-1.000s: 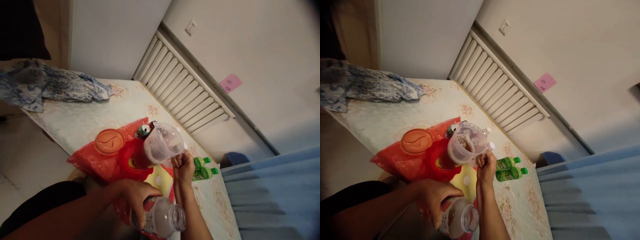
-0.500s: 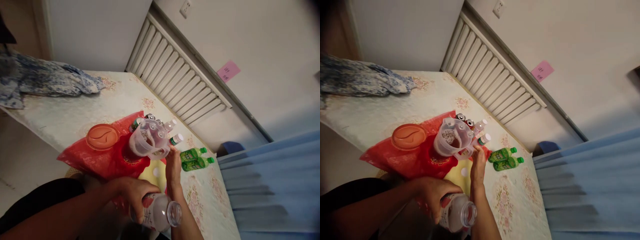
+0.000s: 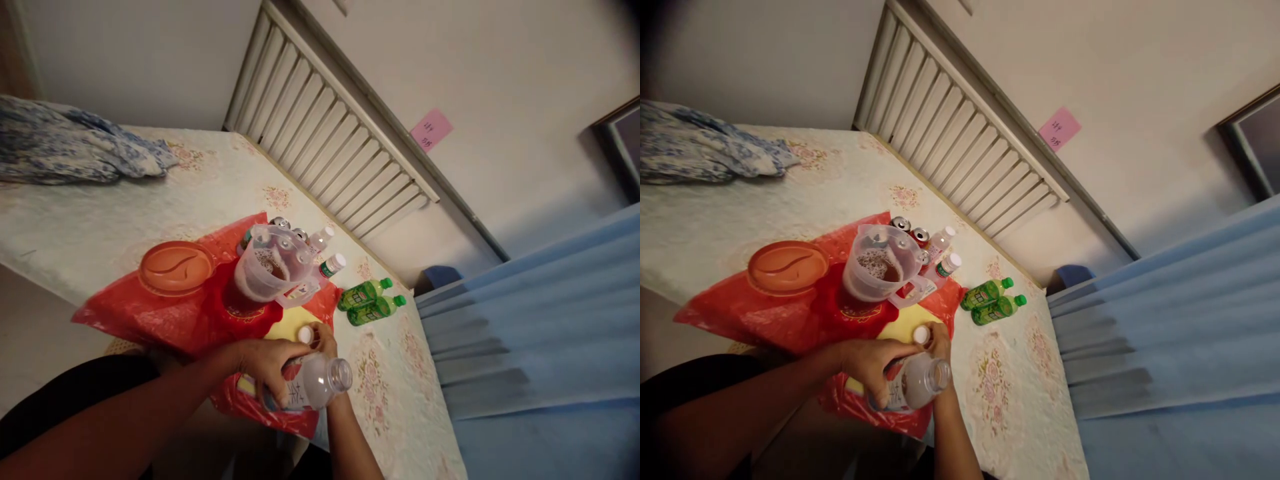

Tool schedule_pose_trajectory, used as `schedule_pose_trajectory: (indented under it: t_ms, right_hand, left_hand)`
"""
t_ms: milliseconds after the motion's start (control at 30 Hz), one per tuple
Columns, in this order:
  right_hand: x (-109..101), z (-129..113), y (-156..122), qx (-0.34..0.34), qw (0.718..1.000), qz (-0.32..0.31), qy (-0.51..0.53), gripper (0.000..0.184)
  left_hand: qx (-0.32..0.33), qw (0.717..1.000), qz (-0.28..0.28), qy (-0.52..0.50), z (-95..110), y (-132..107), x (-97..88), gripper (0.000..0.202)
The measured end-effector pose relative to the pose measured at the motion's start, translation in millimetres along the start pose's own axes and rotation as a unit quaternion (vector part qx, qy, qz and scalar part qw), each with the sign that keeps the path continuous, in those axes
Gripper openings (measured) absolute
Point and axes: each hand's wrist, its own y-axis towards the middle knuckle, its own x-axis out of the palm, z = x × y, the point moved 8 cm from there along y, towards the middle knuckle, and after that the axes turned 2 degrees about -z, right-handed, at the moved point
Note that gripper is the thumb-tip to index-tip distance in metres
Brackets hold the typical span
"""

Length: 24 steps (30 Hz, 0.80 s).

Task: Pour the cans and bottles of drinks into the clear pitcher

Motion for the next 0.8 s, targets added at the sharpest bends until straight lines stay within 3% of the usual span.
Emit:
schedule_pose_trajectory:
  t_ms: [133, 300, 500, 667, 800]
  right_hand:
    - [-52.0, -12.7, -12.6, 0.013, 0.997, 0.071, -0.028, 0.022]
    - [-106.7, -69.1, -24.3, -0.04, 0.987, 0.068, -0.141, 0.031]
    - [-107.9, -124.1, -29.0, -0.123, 0.967, -0.054, -0.216, 0.045]
    - [-104.2, -129.1, -22.2, -0.091, 0.968, -0.101, -0.21, 0.042]
    - [-104.3, -125.2, -15.0, -0.04, 0.984, -0.115, -0.127, 0.028]
  left_hand:
    - [0.0, 0.998, 0.06, -0.034, -4.7, 8.1, -10.9, 0.078]
    - [-0.013, 0.993, 0.115, -0.031, 0.5, 13.8, -21.2, 0.068]
    - [-0.026, 0.992, 0.117, -0.028, -1.5, 20.5, -22.5, 0.071]
    - [-0.011, 0.994, 0.107, -0.031, -3.2, 22.9, -22.1, 0.07]
    - [-0.007, 0.994, 0.102, -0.036, 0.5, 21.3, -21.8, 0.069]
